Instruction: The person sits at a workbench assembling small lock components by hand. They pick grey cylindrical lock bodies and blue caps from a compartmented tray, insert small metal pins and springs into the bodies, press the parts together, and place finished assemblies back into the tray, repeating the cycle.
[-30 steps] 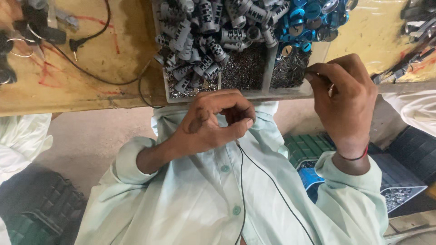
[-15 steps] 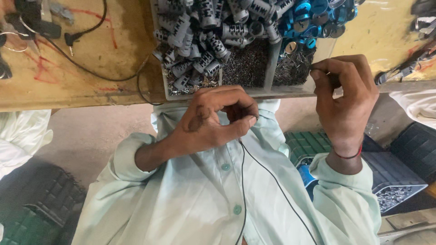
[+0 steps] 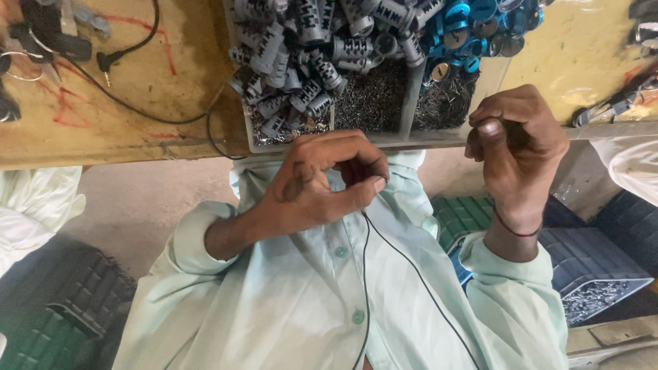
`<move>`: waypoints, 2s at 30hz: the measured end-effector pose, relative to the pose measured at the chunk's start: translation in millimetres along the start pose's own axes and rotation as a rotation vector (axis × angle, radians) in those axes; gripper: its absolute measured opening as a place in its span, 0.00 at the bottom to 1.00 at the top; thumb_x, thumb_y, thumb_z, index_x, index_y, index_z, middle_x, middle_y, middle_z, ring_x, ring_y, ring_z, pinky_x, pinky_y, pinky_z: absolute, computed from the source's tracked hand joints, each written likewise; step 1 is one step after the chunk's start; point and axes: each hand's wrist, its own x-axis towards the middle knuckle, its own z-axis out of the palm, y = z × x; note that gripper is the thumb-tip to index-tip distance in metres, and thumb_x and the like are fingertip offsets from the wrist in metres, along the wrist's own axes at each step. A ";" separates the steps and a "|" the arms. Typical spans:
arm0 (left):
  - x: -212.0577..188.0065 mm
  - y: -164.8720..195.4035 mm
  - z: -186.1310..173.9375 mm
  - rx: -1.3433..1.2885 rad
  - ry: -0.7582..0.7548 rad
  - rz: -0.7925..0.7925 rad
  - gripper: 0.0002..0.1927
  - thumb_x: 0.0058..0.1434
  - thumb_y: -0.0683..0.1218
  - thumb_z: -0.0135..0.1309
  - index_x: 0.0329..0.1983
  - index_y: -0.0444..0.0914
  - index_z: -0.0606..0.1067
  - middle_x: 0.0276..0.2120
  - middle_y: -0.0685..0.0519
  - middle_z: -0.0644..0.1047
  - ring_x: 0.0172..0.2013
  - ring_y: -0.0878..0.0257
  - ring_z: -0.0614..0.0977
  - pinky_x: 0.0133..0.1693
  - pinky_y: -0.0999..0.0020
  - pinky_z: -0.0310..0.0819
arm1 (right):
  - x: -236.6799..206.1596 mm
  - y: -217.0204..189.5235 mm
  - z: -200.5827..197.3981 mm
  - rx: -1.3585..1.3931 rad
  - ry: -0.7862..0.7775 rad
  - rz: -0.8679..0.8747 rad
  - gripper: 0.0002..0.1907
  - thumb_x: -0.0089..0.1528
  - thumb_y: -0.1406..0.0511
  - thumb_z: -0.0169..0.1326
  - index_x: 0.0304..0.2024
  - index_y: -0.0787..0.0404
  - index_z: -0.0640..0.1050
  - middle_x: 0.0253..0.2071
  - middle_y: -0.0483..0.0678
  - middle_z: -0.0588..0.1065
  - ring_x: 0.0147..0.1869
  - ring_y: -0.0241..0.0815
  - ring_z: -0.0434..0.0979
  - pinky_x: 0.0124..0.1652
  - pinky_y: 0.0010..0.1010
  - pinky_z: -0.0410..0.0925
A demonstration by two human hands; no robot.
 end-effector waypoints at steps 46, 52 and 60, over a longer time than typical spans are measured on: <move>-10.3 -1.6 -2.1 -0.020 0.073 0.160 0.05 0.65 0.42 0.58 0.41 0.35 0.76 0.36 0.55 0.79 0.35 0.71 0.82 0.44 0.73 0.78 | 4.6 -51.9 46.6 -0.660 -0.258 -0.414 0.20 0.60 0.80 0.63 0.53 0.63 0.78 0.51 0.53 0.74 0.41 0.44 0.79 0.40 0.31 0.72; -7.3 -10.0 -3.5 -0.574 -0.010 -0.074 0.06 0.65 0.43 0.57 0.41 0.34 0.76 0.36 0.55 0.79 0.37 0.70 0.81 0.43 0.74 0.79 | 5.0 -24.4 52.0 -0.151 -0.253 -0.277 0.20 0.56 0.80 0.62 0.50 0.65 0.78 0.50 0.53 0.72 0.49 0.51 0.76 0.45 0.36 0.70; -9.3 -15.4 14.7 -0.269 0.261 -0.180 0.10 0.62 0.46 0.63 0.38 0.34 0.78 0.33 0.57 0.81 0.33 0.75 0.79 0.37 0.77 0.76 | -2.1 -18.3 52.6 -0.437 -0.151 -0.518 0.19 0.62 0.83 0.60 0.53 0.66 0.77 0.53 0.55 0.78 0.54 0.50 0.82 0.48 0.33 0.75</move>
